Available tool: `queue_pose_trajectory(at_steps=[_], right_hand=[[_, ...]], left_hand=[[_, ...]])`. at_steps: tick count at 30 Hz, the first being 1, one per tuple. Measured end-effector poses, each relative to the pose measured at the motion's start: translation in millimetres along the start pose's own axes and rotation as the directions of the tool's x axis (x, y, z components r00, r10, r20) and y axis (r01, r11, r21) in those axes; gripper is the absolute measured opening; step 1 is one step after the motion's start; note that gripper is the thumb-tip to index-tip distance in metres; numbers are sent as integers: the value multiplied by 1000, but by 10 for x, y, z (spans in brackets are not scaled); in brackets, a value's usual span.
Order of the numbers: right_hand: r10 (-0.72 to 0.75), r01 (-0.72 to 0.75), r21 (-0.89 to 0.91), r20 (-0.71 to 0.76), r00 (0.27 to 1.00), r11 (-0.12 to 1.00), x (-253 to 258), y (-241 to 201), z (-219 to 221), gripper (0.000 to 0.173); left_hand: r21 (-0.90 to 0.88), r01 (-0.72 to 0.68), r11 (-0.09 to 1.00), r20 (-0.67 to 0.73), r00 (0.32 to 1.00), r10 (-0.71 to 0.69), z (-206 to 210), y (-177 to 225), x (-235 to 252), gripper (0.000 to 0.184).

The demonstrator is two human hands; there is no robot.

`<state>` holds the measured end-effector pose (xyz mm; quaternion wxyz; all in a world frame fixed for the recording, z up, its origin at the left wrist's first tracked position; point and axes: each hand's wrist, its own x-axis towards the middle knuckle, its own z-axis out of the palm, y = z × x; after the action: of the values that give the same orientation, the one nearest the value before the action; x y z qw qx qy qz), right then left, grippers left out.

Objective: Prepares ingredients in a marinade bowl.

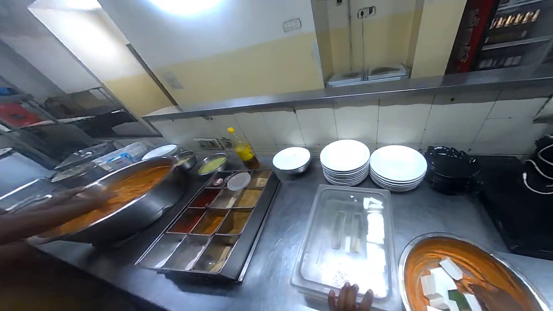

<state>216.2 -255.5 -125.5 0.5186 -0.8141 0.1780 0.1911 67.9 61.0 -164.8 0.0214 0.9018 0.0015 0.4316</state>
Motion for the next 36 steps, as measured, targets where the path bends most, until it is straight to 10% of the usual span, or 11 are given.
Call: queue_pose_trajectory(at_steps=[13,16,22,27,36], right_hand=[[-69,70,-48,30,997,996,-85,-56,12,24],[-87,105,-147,125,988,983,-206,-184,3,30],[-62,129,-362,189,980,923,-294,-324,-317,36],[-42,76,-487,79,996,870,-90,-499,-291,46],[-125,295,-438,376,918,849,334,-928,455,63]], left_hand=[[104,232,967,182,951,-248,139,-1648,508,72],[154,395,906,307,852,-424,29,-1911,508,83],[-306,790,531,350,612,-709,-290,-455,432,73],[-398,911,-105,897,363,-251,-237,1035,437,49],[-429,894,-129,890,394,-228,277,540,697,50]])
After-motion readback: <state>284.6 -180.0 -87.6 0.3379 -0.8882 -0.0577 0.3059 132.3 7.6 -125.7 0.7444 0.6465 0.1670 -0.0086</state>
